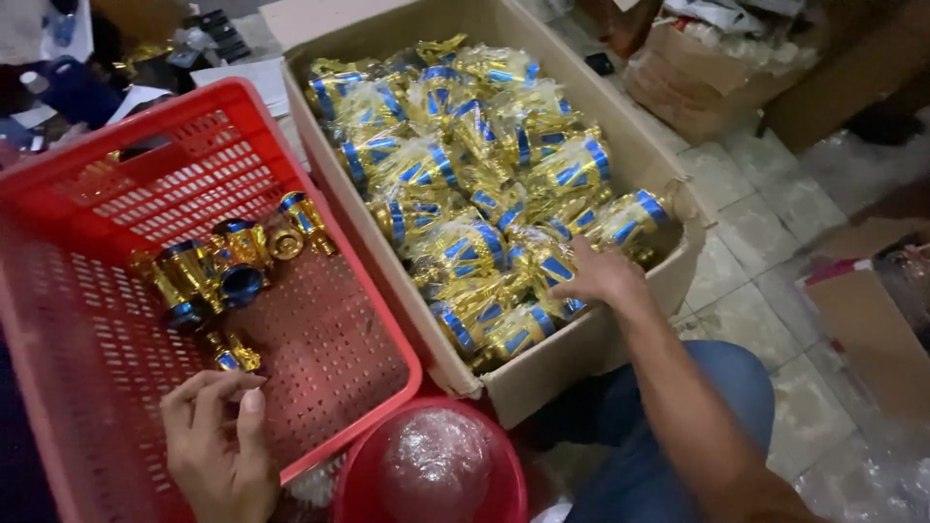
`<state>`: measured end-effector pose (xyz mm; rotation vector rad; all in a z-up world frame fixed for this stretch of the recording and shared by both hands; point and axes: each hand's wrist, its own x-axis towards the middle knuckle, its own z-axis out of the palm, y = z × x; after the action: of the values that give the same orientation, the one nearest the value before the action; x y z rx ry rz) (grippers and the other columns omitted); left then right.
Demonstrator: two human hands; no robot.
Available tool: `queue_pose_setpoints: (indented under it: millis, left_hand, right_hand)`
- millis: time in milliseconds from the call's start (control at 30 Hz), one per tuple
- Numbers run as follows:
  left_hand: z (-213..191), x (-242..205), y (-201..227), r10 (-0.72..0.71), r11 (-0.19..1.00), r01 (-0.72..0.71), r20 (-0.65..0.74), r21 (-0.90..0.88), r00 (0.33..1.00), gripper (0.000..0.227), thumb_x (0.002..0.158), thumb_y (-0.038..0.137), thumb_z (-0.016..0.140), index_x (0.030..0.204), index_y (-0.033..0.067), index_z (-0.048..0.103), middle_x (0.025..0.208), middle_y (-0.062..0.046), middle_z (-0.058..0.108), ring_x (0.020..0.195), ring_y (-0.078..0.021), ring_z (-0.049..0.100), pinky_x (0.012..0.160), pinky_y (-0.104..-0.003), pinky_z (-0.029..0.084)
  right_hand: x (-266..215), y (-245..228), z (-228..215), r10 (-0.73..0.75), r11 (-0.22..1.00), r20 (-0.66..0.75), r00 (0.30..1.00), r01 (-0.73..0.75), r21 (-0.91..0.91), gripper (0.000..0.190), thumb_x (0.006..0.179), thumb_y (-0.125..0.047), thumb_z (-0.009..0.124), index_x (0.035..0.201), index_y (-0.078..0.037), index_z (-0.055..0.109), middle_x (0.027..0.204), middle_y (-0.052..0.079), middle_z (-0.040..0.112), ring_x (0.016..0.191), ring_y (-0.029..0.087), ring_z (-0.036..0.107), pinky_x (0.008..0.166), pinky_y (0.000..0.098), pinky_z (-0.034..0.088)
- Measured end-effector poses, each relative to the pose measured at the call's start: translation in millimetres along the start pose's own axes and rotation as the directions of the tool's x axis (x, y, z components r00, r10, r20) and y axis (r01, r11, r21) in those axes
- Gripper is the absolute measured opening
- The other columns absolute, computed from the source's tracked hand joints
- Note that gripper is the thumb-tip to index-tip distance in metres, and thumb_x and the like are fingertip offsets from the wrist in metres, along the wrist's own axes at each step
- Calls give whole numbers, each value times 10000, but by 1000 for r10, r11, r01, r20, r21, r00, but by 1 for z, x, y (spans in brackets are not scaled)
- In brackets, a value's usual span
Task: The person is assembling small gold and blue trophies by joining the trophy body to its base, then wrapping each trophy in a plastic bag and placing it into a cardboard box.
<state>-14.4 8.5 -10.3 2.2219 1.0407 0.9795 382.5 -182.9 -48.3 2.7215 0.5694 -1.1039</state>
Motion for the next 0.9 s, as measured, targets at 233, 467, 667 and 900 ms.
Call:
queue_pose_setpoints:
  millis: [233,467,667,900]
  left_hand:
    - [-22,-4,-9,-42,999,43,-26,3,999,209,1040,174,548,1057,36,705,1188,-139,552,1115,-231,573,781,-327,511]
    - [-38,-5,-13,-8,1000,8,-82,0,997,201,1023,170,543,1024,14,670,1087,-159,556,1091,-291,541,951,-387,469]
    - [-52,-14,-29,44,998,-49,-166,-27,985,243,1072,294,580,1034,65,651,1036,-120,504,1047,-363,600,940,-426,499]
    - [-72,-7,-20,-66,992,46,-167,-119,984,307,1069,276,477,996,15,623,1088,-104,460,785,-152,510,632,-257,421]
  right_hand:
    - [3,6,20,-291,920,-662,690,392,4,770,805,-628,723,1445,-234,559,1397,197,511,1285,419,467,975,603,419]
    - [-101,-78,61,-843,371,-357,402,916,154,159,822,-241,801,683,-168,775,684,-38,758,627,89,652,573,293,469]
    - [-91,-119,200,-697,480,604,387,877,-8,224,877,-402,730,974,-216,809,942,48,812,923,300,770,820,466,609]
    - [112,-50,428,-814,-251,502,291,603,-757,362,959,-132,578,1306,-41,624,1386,212,583,1291,399,537,1074,477,469]
